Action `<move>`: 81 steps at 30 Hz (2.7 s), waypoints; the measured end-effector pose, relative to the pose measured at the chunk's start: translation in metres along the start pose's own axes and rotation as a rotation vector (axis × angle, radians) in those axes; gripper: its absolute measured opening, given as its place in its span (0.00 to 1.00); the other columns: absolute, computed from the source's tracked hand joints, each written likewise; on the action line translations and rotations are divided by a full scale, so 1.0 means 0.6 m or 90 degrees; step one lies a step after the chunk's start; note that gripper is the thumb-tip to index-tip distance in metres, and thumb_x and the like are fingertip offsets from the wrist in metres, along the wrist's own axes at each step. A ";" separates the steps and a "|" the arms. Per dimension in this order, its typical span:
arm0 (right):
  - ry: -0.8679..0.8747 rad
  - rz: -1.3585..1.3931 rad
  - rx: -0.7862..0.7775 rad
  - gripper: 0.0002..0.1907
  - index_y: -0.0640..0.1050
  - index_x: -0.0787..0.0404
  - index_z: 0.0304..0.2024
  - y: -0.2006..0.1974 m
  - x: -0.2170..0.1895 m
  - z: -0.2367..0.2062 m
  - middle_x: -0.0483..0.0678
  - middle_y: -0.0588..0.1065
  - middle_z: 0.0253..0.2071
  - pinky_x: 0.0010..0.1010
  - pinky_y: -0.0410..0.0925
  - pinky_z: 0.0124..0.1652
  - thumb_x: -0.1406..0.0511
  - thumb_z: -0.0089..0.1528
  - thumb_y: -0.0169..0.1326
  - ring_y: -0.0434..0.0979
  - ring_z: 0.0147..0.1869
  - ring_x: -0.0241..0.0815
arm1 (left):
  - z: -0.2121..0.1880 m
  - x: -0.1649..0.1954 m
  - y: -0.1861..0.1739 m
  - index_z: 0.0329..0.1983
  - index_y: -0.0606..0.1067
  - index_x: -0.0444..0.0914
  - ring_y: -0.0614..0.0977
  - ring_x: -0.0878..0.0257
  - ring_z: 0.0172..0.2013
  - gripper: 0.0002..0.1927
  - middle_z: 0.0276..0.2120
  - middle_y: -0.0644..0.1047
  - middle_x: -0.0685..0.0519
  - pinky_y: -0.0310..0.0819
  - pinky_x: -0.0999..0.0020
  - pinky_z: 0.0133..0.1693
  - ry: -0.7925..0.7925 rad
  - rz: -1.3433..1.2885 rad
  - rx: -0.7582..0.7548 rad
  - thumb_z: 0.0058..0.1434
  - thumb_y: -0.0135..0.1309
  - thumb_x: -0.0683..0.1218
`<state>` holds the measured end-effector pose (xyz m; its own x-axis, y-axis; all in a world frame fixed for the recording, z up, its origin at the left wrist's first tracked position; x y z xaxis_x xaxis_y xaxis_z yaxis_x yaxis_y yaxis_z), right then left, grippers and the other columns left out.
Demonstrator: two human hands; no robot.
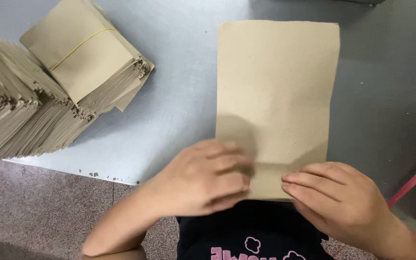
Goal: The person folds large brown kraft paper sheets in half on a metal worktable, creasing each fold by hand and stacking the folded sheets. They then gather a stack of folded sheets, secure it with a rubber band, and move bundled stacks aside on the table.
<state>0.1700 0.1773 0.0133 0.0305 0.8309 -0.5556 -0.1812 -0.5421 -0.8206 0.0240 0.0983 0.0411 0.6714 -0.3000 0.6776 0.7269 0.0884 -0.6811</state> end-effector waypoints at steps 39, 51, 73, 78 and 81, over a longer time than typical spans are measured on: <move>0.175 -0.334 0.242 0.21 0.75 0.56 0.53 -0.049 0.024 0.036 0.54 0.74 0.44 0.47 0.60 0.57 0.61 0.60 0.65 0.71 0.54 0.53 | -0.044 -0.068 -0.022 0.50 0.78 0.44 0.75 0.43 0.54 0.20 0.54 0.71 0.40 0.72 0.54 0.49 -0.375 0.178 0.183 0.57 0.66 0.53; -0.046 -0.161 0.012 0.19 0.81 0.54 0.54 0.010 -0.017 0.002 0.41 0.76 0.55 0.39 0.60 0.66 0.57 0.62 0.60 0.72 0.64 0.41 | -0.070 -0.123 0.023 0.75 0.57 0.45 0.48 0.30 0.75 0.47 0.76 0.47 0.32 0.42 0.35 0.70 -0.354 0.111 0.131 0.57 0.63 0.62; -0.011 -0.243 -0.015 0.20 0.80 0.51 0.53 -0.039 0.022 -0.038 0.38 0.76 0.45 0.39 0.65 0.47 0.51 0.63 0.63 0.74 0.46 0.39 | -0.002 -0.027 0.025 0.59 0.78 0.41 0.73 0.50 0.65 0.22 0.63 0.72 0.47 0.66 0.49 0.64 -0.050 0.206 -0.081 0.59 0.56 0.44; -0.122 -0.148 -0.054 0.24 0.80 0.53 0.50 0.004 -0.041 0.026 0.40 0.78 0.45 0.36 0.67 0.50 0.50 0.57 0.61 0.77 0.47 0.39 | 0.005 0.015 0.033 0.53 0.78 0.33 0.82 0.45 0.51 0.22 0.53 0.78 0.37 0.78 0.55 0.49 0.053 0.382 -0.064 0.57 0.55 0.47; -0.077 -0.053 -0.073 0.21 0.81 0.55 0.47 0.015 -0.027 0.025 0.41 0.79 0.45 0.34 0.68 0.46 0.54 0.55 0.65 0.77 0.47 0.39 | -0.031 0.013 0.020 0.52 0.78 0.33 0.83 0.48 0.49 0.20 0.52 0.80 0.38 0.79 0.56 0.47 0.056 0.428 -0.084 0.60 0.55 0.48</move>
<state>0.1532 0.1607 0.0171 -0.0794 0.8788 -0.4706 -0.0690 -0.4758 -0.8768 0.0353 0.0794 0.0330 0.9518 -0.2975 0.0746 0.1291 0.1678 -0.9773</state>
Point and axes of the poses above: each hand's wrist, its own z-axis towards the middle knuckle, its own y-axis out of the palm, x = y × z, the point moved 10 cm from there along z, towards the middle knuckle
